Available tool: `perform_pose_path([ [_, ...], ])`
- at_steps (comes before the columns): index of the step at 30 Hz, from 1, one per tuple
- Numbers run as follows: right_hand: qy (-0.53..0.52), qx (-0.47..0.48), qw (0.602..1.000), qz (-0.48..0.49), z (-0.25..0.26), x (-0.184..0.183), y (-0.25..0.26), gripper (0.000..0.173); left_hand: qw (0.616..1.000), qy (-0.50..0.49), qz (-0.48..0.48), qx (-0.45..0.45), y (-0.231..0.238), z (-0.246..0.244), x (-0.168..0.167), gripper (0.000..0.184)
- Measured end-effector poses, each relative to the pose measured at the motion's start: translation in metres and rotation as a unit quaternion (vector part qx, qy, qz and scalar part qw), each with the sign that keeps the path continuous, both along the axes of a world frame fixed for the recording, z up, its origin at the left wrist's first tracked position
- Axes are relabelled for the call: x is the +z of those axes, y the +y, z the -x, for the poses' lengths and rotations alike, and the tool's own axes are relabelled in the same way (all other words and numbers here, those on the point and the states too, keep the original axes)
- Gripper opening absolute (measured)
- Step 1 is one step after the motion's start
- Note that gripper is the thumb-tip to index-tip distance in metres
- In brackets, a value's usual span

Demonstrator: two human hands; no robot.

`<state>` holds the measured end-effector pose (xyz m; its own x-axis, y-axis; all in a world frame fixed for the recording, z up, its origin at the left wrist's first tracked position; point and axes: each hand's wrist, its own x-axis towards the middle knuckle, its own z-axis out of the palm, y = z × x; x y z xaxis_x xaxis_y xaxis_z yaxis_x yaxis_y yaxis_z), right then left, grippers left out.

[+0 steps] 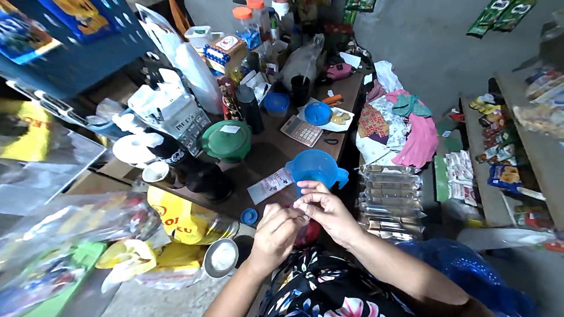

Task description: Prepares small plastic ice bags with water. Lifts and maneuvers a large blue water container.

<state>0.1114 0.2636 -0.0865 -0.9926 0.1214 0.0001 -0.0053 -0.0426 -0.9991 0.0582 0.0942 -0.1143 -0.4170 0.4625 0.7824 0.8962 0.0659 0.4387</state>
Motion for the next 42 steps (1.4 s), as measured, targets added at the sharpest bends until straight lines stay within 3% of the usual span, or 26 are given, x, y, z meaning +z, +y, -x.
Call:
perform_pose_path([
  [3, 0.125, -0.026, 0.981, -0.144, -0.003, -0.012, -0.002, 0.018, 0.999, -0.034, -0.001, 0.011, -0.004, 0.001, 0.004, 0.009],
  [5, 0.186, -0.033, 0.964, -0.189, -0.006, -0.014, 0.000, 0.018, 0.995, -0.093, -0.013, 0.018, -0.007, 0.001, 0.011, 0.009],
  [9, 0.219, -0.029, 0.940, -0.260, -0.006, -0.007, 0.004, 0.013, 0.975, -0.220, -0.043, 0.012, -0.006, -0.004, 0.016, 0.008],
  [15, 0.254, -0.049, 0.873, -0.413, 0.000, -0.003, -0.004, 0.014, 0.961, -0.270, -0.060, -0.011, -0.009, -0.008, 0.014, 0.008],
  [19, 0.262, -0.049, 0.867, -0.421, 0.002, -0.004, -0.005, 0.011, 0.964, -0.264, -0.038, -0.002, -0.015, -0.007, 0.010, 0.010],
  [25, 0.235, -0.024, 0.890, -0.390, 0.002, 0.001, -0.004, 0.011, 0.971, -0.237, -0.006, 0.036, -0.020, -0.007, 0.006, 0.011],
  [32, 0.201, 0.002, 0.915, -0.349, -0.001, 0.005, -0.001, 0.010, 0.926, -0.373, -0.050, -0.006, -0.021, -0.001, 0.010, 0.003],
  [35, 0.193, 0.028, 0.920, -0.339, -0.001, 0.007, 0.002, 0.010, 0.913, -0.401, -0.069, -0.026, -0.019, 0.001, 0.007, 0.010],
  [37, 0.196, 0.049, 0.920, -0.335, -0.001, 0.009, 0.004, 0.010, 0.912, -0.399, -0.084, -0.039, -0.018, -0.001, 0.004, 0.017],
  [42, 0.201, 0.079, 0.912, -0.348, 0.000, 0.013, 0.010, 0.011, 0.935, -0.346, -0.078, -0.020, -0.016, -0.002, -0.003, 0.010],
])
